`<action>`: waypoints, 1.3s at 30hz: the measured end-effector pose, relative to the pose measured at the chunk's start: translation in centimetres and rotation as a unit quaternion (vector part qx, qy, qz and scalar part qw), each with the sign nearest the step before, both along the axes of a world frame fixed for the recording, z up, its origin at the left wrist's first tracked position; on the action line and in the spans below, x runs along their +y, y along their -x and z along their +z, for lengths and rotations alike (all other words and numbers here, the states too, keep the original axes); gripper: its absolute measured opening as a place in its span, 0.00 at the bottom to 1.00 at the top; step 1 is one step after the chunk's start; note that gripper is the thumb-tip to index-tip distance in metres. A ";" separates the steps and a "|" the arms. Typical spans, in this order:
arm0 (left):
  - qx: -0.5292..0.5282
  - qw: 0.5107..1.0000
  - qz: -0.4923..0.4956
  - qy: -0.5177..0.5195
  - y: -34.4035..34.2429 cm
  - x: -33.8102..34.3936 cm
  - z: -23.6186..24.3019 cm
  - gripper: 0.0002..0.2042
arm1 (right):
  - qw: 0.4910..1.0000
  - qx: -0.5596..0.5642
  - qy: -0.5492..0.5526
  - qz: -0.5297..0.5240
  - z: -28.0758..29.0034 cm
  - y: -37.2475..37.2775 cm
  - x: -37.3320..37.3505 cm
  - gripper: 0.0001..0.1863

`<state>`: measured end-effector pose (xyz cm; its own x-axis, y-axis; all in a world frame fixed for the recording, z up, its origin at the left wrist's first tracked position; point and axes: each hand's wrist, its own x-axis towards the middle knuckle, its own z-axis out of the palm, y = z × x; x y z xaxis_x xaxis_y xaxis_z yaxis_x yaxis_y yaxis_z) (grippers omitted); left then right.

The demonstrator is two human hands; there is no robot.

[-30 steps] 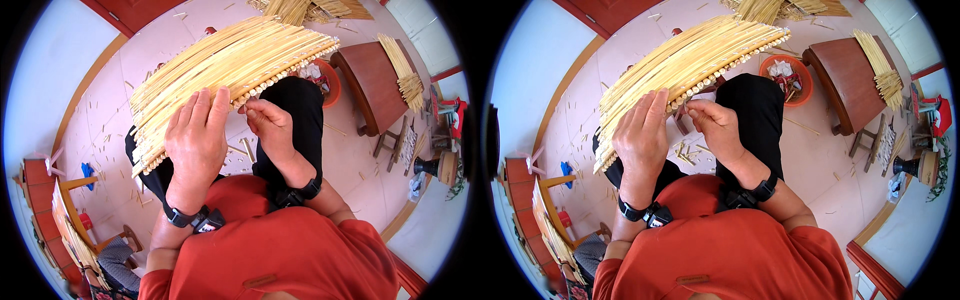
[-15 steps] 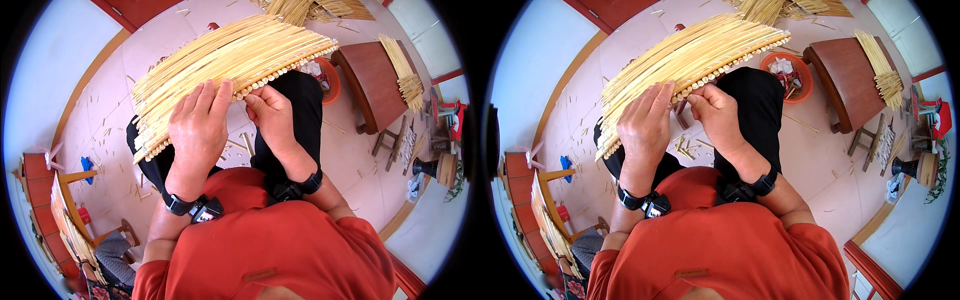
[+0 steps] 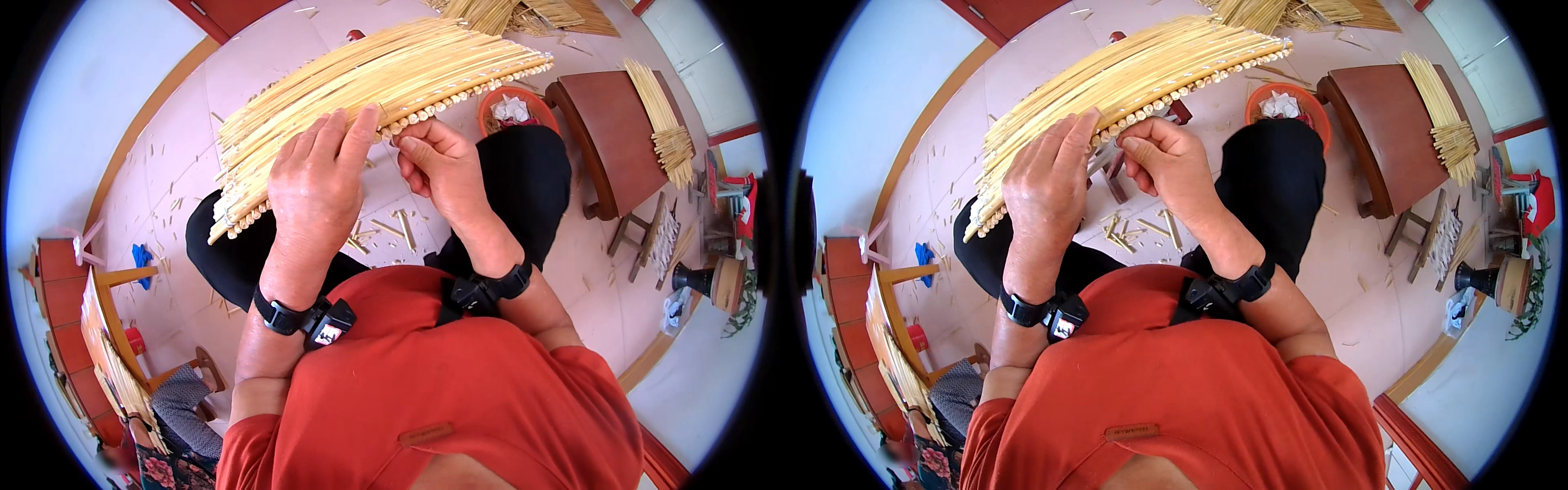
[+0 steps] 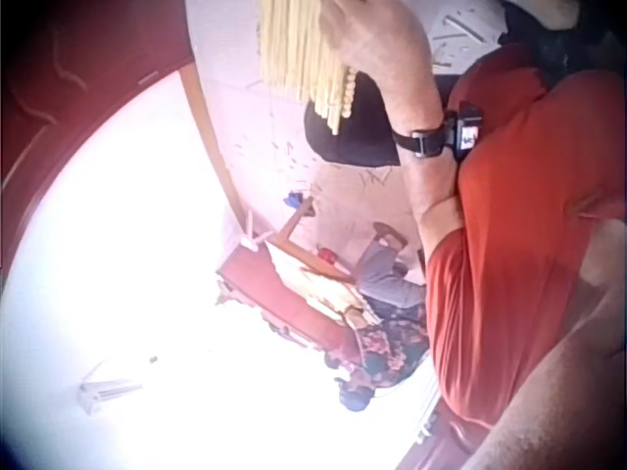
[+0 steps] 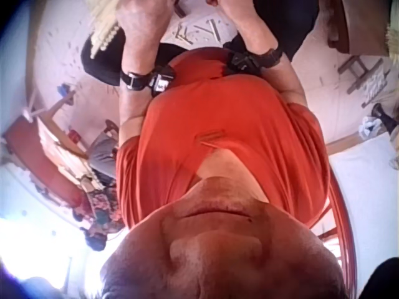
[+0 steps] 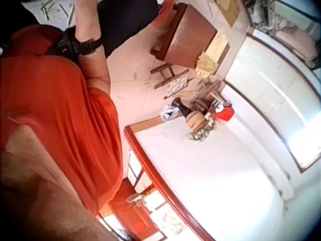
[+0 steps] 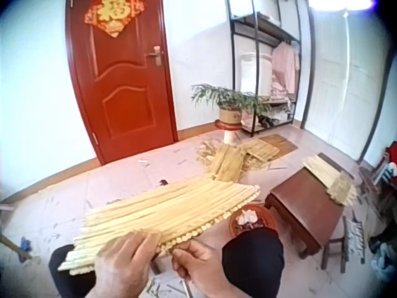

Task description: The person sits on the floor and weaves a rectangular bamboo mat by hand. They align bamboo strips, thread white string through the ends to secure them, and use scissors to trim excess string. Another person is visible in the background performing a similar task.

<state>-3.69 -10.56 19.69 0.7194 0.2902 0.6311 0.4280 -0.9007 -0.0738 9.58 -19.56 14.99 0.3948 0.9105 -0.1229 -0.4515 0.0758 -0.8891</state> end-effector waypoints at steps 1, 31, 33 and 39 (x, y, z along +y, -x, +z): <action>0.004 1.000 0.004 0.006 -0.2 0.0 0.6 0.17 | 1.000 0.002 -0.006 -0.007 0.3 -0.1 0.2 0.05; 0.035 0.999 -0.023 0.023 -1.2 -3.9 -3.2 0.20 | 0.987 0.123 0.085 -0.062 -1.6 -1.1 -1.7 0.19; 0.035 0.998 -0.027 0.035 -1.3 -4.2 -3.6 0.20 | 0.986 0.104 0.105 -0.074 -1.5 -1.2 -1.9 0.14; -0.003 0.976 -0.054 0.210 -2.1 -4.4 -3.1 0.14 | 0.983 0.064 0.142 -0.098 -2.1 -1.3 -2.3 0.16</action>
